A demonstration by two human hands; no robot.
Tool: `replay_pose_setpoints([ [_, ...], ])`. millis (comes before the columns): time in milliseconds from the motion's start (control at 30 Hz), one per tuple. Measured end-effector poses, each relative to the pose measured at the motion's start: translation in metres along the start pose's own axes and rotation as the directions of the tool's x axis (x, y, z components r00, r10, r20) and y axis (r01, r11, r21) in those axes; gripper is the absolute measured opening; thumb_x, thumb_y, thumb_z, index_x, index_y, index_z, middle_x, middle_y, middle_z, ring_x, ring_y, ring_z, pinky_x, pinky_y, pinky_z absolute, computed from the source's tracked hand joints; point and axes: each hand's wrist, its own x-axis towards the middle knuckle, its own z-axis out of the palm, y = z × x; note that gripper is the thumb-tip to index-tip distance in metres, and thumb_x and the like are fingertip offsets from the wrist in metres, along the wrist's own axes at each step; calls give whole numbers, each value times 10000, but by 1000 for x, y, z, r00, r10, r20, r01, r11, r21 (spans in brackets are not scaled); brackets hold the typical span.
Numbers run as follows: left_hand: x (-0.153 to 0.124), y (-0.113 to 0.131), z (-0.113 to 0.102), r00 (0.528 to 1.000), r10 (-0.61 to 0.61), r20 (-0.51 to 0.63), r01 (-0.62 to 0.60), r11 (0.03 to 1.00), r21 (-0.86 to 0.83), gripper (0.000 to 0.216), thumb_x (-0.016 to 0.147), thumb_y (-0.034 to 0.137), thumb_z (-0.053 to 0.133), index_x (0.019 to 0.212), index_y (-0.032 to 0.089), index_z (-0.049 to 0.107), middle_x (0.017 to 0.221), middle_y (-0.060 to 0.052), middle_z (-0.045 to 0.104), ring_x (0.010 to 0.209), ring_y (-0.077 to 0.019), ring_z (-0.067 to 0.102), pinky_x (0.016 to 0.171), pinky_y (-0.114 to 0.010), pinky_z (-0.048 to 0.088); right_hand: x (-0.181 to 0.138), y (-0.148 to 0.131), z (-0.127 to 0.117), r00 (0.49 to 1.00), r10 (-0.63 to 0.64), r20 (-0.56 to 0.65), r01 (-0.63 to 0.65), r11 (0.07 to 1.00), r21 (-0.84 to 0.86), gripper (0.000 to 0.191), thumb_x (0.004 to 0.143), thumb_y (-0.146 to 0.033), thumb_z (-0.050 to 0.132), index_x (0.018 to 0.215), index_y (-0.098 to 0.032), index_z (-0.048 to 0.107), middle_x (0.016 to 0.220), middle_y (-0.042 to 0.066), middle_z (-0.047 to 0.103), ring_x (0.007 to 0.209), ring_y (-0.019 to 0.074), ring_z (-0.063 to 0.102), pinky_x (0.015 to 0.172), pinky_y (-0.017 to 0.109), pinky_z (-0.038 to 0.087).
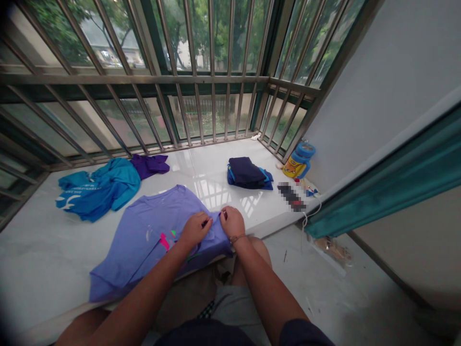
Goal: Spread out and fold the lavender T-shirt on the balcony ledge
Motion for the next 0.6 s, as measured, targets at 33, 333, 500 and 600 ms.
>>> replay_pose_setpoints([
  [33,0,0,0,1000,1,-1,-1,1000,-1,327,1064,304,576,748,243,632,809,-56,679,806,-233,636,776,-382,467,0,0,0,1000,1,1,-1,1000,-1,115,1019,-192,632,988,-223,738,912,64,751,915,240,692,892,327,496],
  [333,0,0,0,1000,2,-5,-2,1000,6,315,1064,304,582,757,247,620,820,-59,680,823,-240,641,785,-384,462,0,-1,-1,1000,-2,4,2,1000,-11,108,1022,-197,637,989,-226,735,900,63,750,903,242,684,890,330,494],
  [500,-1,-2,1,1000,4,-4,-4,1000,11,321,1068,304,575,754,247,611,823,-59,683,822,-240,638,786,-386,462,0,-1,-1,1000,-6,7,6,1000,-16,113,1023,-191,632,976,-225,729,897,58,747,903,240,684,894,328,494],
  [600,-1,-2,2,1000,2,-7,-2,1000,15,321,1066,309,574,753,247,615,821,-61,682,825,-242,639,789,-388,463,0,-2,-2,1000,-5,7,5,1000,-21,116,1024,-189,631,977,-220,733,906,65,750,908,244,688,895,331,495],
])
